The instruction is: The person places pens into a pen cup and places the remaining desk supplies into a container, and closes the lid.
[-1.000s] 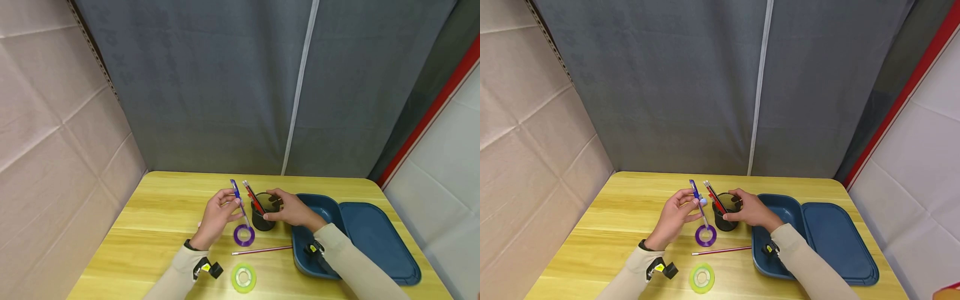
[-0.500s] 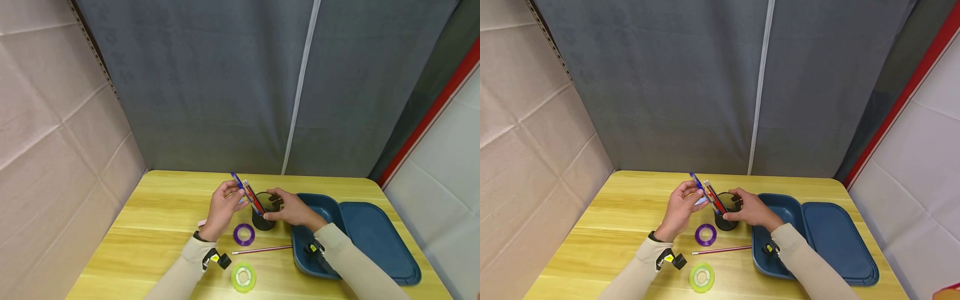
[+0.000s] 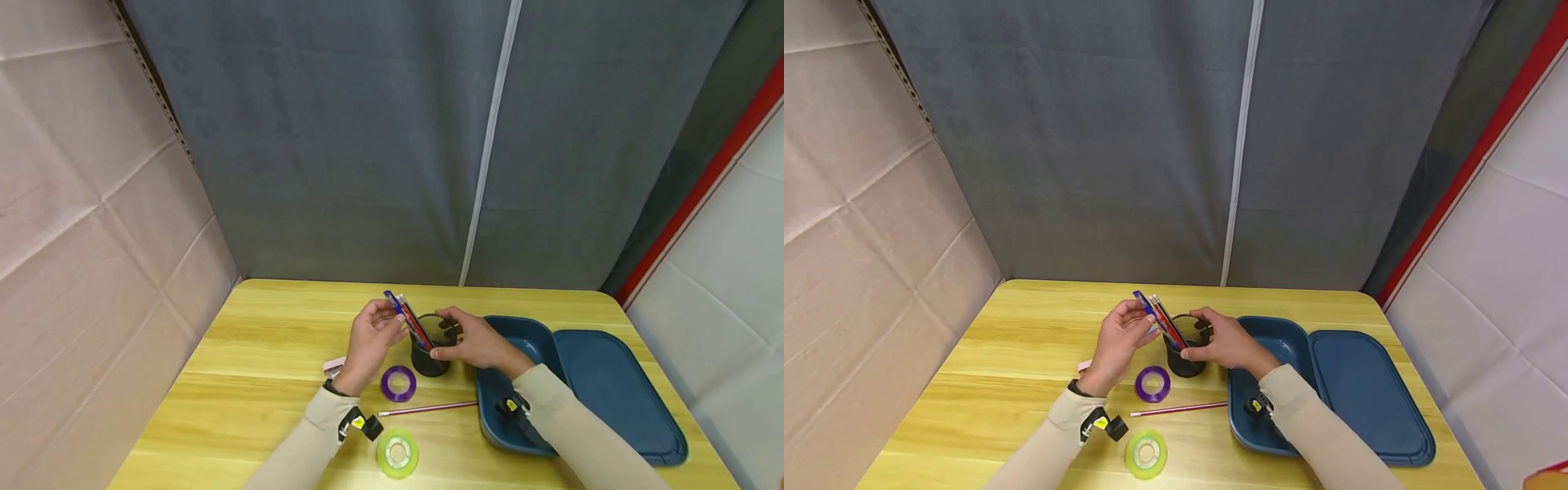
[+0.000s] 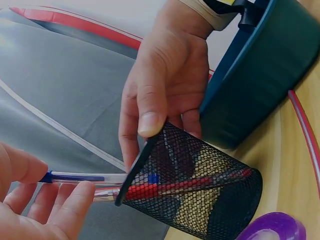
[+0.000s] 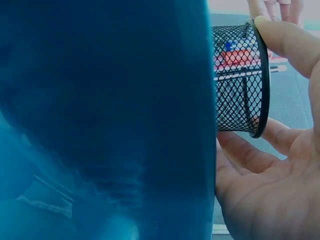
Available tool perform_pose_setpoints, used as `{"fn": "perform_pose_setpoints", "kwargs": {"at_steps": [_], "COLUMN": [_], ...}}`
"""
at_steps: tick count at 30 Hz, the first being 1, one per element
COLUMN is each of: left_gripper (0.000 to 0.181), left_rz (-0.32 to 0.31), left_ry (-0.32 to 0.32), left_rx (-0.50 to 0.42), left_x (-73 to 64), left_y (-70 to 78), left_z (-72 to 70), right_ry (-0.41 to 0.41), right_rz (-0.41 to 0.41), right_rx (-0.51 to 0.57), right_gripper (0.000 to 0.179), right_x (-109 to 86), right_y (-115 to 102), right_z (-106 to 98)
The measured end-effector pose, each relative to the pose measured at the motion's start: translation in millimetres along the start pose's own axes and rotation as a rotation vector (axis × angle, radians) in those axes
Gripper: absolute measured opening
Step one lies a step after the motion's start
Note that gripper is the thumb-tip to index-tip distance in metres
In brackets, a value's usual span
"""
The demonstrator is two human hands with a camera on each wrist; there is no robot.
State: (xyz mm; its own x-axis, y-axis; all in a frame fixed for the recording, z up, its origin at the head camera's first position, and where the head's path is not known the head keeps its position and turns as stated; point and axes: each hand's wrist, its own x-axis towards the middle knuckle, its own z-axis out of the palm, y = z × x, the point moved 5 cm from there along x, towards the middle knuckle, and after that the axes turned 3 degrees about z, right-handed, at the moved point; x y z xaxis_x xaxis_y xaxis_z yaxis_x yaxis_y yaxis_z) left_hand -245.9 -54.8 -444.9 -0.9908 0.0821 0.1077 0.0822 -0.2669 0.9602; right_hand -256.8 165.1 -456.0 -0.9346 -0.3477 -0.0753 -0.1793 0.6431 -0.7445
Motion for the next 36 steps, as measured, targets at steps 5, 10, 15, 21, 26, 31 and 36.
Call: {"fn": "perform_pose_setpoints", "kwargs": {"at_steps": [5, 10, 15, 21, 26, 31, 36], "left_gripper": [0.031, 0.030, 0.029, 0.030, 0.027, 0.026, 0.028], "left_rz": [0.004, 0.012, 0.012, 0.014, -0.002, -0.020, -0.024], "left_ry": [-0.003, -0.009, -0.013, -0.019, -0.034, -0.031, -0.034], "left_rx": [0.033, 0.101, 0.169, 0.205, 0.201, 0.191, 0.187], "left_x": [1.8, 2.1, 1.3, 0.8, -1.0, -2.9, -3.9], "left_y": [-7.3, -12.8, -17.6, -19.6, -20.2, -19.7, -20.8], "left_z": [0.7, 0.2, -0.6, -0.6, -0.9, -0.6, -0.8], "right_ry": [-0.001, -0.003, 0.000, 0.009, 0.010, 0.015, 0.021], "right_rz": [0.009, 0.022, 0.031, 0.049, 0.056, 0.061, 0.067], "right_rx": [0.002, 0.001, -0.010, -0.013, 0.007, 0.023, 0.031], "right_gripper": [0.085, 0.085, 0.086, 0.086, 0.087, 0.087, 0.087], "right_x": [0.5, 1.1, 1.1, 1.1, 0.8, 0.7, -0.2], "right_y": [-0.3, -0.7, -3.0, -5.6, -5.5, -4.1, -3.7], "right_z": [-0.8, -0.1, -0.2, -1.6, -0.2, 1.2, 1.2]}}
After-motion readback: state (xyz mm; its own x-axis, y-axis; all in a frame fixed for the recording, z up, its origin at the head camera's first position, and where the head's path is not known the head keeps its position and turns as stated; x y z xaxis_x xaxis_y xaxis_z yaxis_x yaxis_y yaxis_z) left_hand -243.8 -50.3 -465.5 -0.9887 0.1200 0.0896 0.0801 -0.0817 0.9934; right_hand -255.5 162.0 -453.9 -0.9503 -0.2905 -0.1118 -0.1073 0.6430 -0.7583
